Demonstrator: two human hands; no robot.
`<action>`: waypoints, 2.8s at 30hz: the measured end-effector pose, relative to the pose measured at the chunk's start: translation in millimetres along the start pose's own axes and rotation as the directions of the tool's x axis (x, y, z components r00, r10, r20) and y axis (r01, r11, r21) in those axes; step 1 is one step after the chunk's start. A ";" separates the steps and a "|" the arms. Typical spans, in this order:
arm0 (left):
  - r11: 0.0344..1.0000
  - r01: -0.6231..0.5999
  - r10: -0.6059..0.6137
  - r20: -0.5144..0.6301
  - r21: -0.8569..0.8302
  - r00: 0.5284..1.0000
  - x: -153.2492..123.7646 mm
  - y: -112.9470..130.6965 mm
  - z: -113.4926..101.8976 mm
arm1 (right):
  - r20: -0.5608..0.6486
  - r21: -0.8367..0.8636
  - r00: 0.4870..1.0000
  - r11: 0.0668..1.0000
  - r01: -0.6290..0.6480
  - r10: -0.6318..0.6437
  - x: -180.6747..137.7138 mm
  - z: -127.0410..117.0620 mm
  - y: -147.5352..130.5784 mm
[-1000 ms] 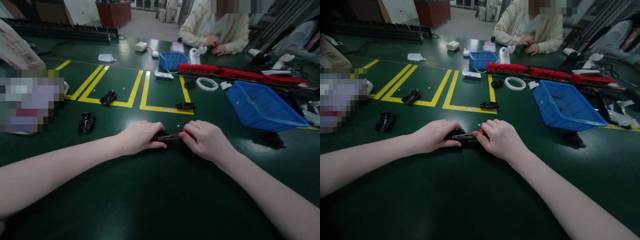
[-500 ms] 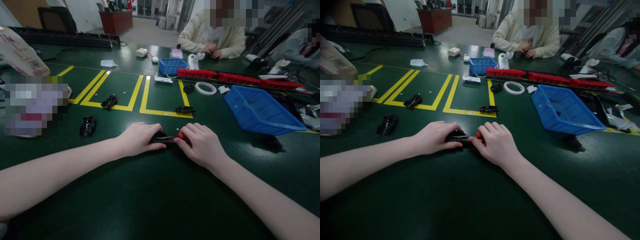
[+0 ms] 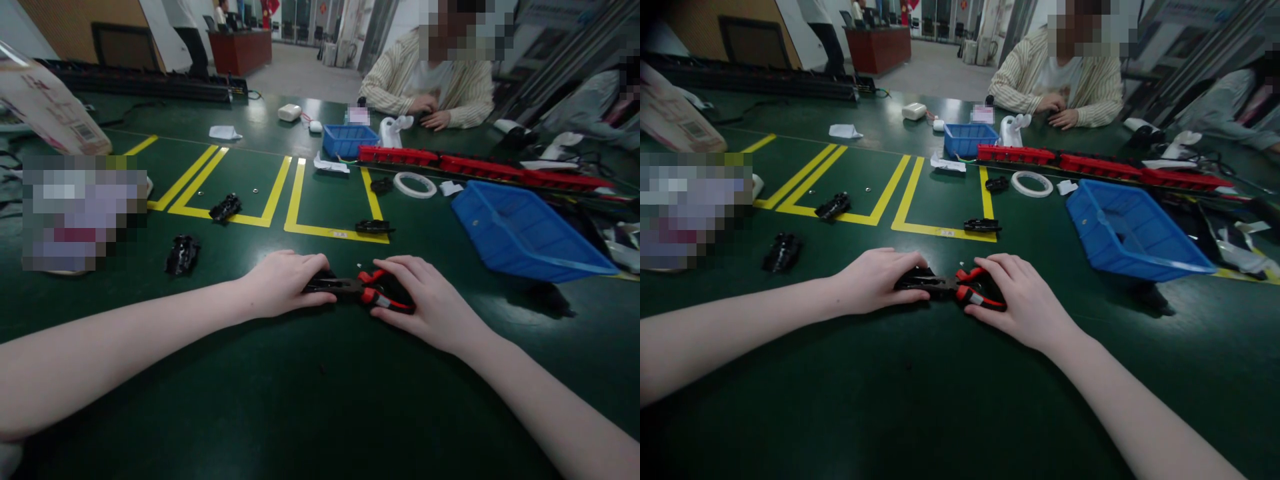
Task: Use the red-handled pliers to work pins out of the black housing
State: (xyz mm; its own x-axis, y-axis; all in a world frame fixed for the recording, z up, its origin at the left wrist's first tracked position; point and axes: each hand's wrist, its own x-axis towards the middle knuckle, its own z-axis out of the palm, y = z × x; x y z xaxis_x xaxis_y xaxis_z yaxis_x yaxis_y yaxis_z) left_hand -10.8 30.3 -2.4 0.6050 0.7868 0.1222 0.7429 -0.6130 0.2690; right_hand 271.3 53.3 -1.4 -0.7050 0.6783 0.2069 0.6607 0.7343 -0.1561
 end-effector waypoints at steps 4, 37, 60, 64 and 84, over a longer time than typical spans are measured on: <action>1.000 0.001 -0.001 -0.003 -0.027 1.000 -0.4 0.0 -0.6 | -0.089 0.037 0.996 0.999 0.010 -0.007 -3.7 0.1 -1.8; 0.985 0.068 -0.068 0.008 -0.159 0.998 1.1 -4.4 -2.6 | -0.170 0.036 0.981 0.994 0.104 -0.096 -5.8 2.9 -1.3; 0.957 0.039 -0.014 0.091 -0.287 0.996 3.7 -13.3 -8.3 | -0.102 0.111 0.994 0.993 0.042 -0.030 -4.4 2.2 -7.7; 0.963 0.022 0.001 0.084 -0.270 0.996 3.8 -13.3 -7.5 | -0.109 0.106 0.994 0.993 0.042 -0.030 -2.3 1.7 -9.4; 0.968 -0.110 0.118 0.024 -0.226 0.993 0.5 -17.4 -7.8 | -0.156 0.146 0.988 0.989 0.013 0.010 -3.4 1.2 -8.8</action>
State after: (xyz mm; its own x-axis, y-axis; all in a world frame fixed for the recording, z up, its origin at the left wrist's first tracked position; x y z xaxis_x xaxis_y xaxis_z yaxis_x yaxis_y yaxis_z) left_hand -25.7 42.0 0.5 0.6950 0.7071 0.1302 0.5882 -0.6633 0.4627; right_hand 267.6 44.6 -1.9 -0.6492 0.6735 0.3535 0.6070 0.7388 -0.2928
